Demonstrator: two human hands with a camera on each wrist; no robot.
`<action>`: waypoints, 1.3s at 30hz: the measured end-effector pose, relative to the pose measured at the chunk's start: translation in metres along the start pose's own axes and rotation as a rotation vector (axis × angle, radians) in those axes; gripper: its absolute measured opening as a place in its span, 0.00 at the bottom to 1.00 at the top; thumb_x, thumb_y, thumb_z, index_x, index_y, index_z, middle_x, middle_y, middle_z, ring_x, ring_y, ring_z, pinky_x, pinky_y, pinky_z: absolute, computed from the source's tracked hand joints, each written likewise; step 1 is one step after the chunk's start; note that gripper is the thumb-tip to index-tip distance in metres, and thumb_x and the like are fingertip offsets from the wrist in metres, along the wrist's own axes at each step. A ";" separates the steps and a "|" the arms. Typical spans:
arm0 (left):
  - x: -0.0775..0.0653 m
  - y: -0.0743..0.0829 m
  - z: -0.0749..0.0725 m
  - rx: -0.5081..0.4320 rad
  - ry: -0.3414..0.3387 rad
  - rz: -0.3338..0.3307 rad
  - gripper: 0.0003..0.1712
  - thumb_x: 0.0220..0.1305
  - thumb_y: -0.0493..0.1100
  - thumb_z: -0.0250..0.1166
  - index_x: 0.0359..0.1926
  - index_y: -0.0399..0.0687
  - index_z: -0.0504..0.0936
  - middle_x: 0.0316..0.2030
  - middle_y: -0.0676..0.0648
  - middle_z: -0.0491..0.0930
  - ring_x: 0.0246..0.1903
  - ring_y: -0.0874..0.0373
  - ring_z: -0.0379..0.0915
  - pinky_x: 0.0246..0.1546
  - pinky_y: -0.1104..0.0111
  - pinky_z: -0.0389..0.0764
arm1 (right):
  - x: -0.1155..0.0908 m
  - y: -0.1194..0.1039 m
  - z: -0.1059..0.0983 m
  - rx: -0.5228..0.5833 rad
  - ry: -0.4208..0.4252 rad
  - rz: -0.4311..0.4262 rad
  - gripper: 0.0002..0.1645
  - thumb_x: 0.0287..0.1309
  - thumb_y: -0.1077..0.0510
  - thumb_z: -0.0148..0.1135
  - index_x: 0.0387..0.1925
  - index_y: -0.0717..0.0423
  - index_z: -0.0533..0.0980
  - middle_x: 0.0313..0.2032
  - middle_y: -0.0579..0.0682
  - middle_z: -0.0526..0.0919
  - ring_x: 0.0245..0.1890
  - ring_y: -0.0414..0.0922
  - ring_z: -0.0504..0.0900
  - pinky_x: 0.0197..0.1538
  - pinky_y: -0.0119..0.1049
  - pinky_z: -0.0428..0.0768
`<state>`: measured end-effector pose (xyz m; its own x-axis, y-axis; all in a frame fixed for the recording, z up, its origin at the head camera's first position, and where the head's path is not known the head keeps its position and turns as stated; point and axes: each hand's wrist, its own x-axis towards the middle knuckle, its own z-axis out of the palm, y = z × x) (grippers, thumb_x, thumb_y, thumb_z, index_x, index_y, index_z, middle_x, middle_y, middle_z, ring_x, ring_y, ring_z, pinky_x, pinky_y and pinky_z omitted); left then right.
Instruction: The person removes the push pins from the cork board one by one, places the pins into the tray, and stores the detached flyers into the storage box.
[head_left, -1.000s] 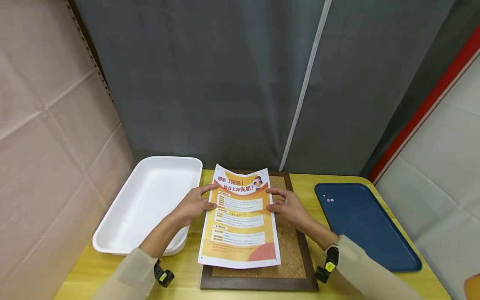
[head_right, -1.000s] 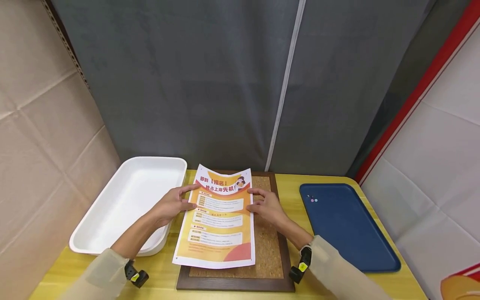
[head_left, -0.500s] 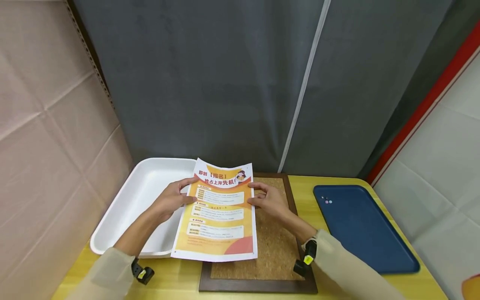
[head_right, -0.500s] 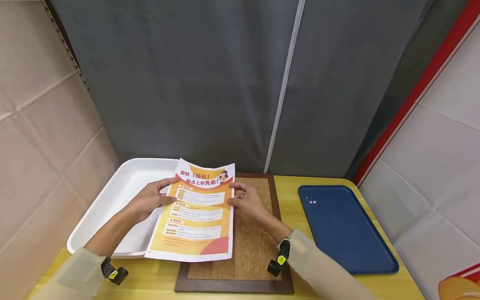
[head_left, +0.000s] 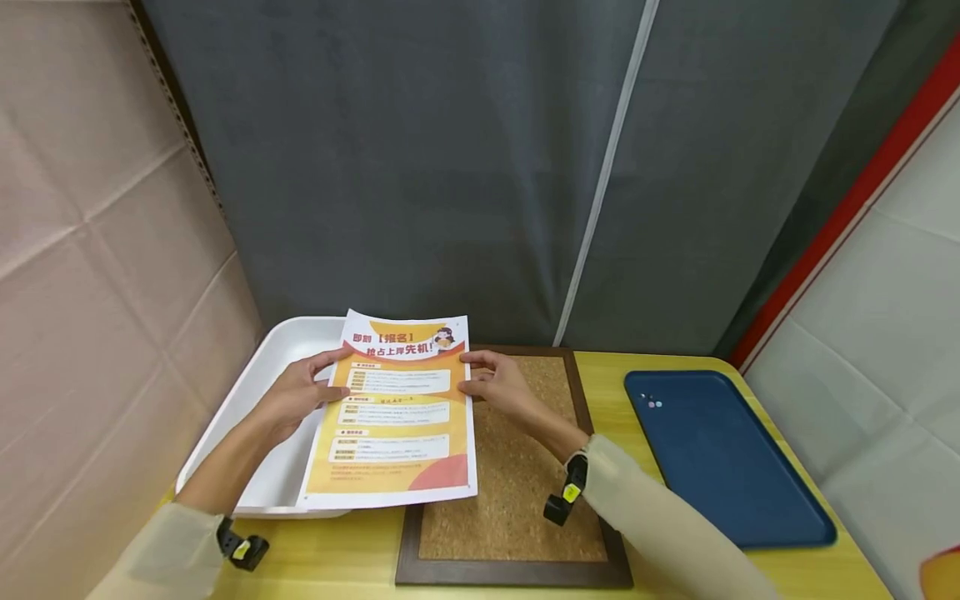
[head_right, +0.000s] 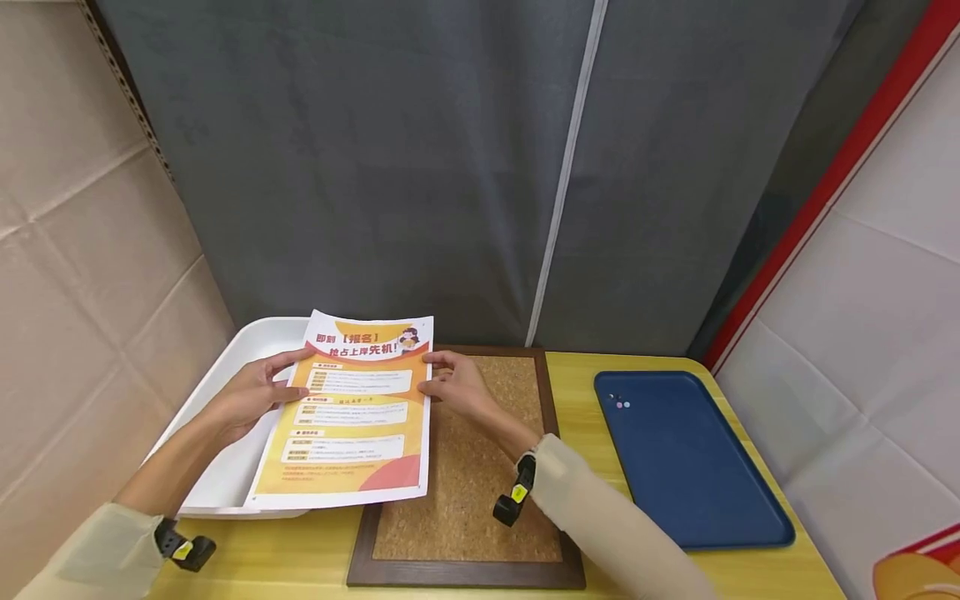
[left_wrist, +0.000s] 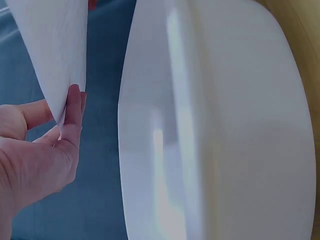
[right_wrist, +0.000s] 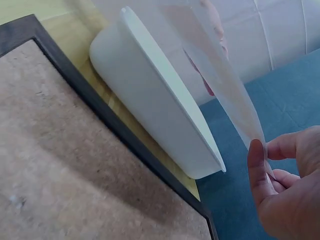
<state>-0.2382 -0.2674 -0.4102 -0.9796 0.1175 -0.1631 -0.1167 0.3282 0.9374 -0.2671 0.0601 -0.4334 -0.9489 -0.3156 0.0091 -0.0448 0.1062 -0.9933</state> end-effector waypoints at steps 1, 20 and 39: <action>0.000 -0.001 -0.003 -0.002 -0.001 0.002 0.44 0.71 0.30 0.66 0.83 0.41 0.59 0.73 0.29 0.67 0.44 0.58 0.84 0.43 0.71 0.86 | 0.003 -0.001 0.003 0.004 -0.003 0.000 0.28 0.64 0.74 0.67 0.65 0.71 0.75 0.54 0.66 0.81 0.44 0.47 0.89 0.45 0.40 0.90; -0.006 -0.012 -0.064 0.187 0.049 0.005 0.43 0.72 0.32 0.65 0.83 0.41 0.58 0.61 0.25 0.76 0.36 0.58 0.84 0.36 0.69 0.85 | 0.038 -0.013 0.068 0.012 -0.080 0.004 0.30 0.62 0.74 0.69 0.65 0.68 0.76 0.54 0.61 0.81 0.43 0.48 0.89 0.49 0.47 0.90; 0.001 -0.018 -0.101 0.305 0.051 -0.041 0.44 0.74 0.33 0.63 0.84 0.43 0.53 0.61 0.19 0.73 0.39 0.51 0.85 0.36 0.65 0.87 | 0.052 -0.012 0.107 -0.043 -0.067 -0.009 0.30 0.60 0.73 0.72 0.64 0.68 0.77 0.52 0.56 0.81 0.36 0.49 0.91 0.44 0.42 0.91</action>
<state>-0.2533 -0.3679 -0.3965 -0.9829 0.0542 -0.1758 -0.1089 0.5990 0.7933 -0.2822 -0.0580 -0.4335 -0.9252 -0.3793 0.0087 -0.0680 0.1432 -0.9874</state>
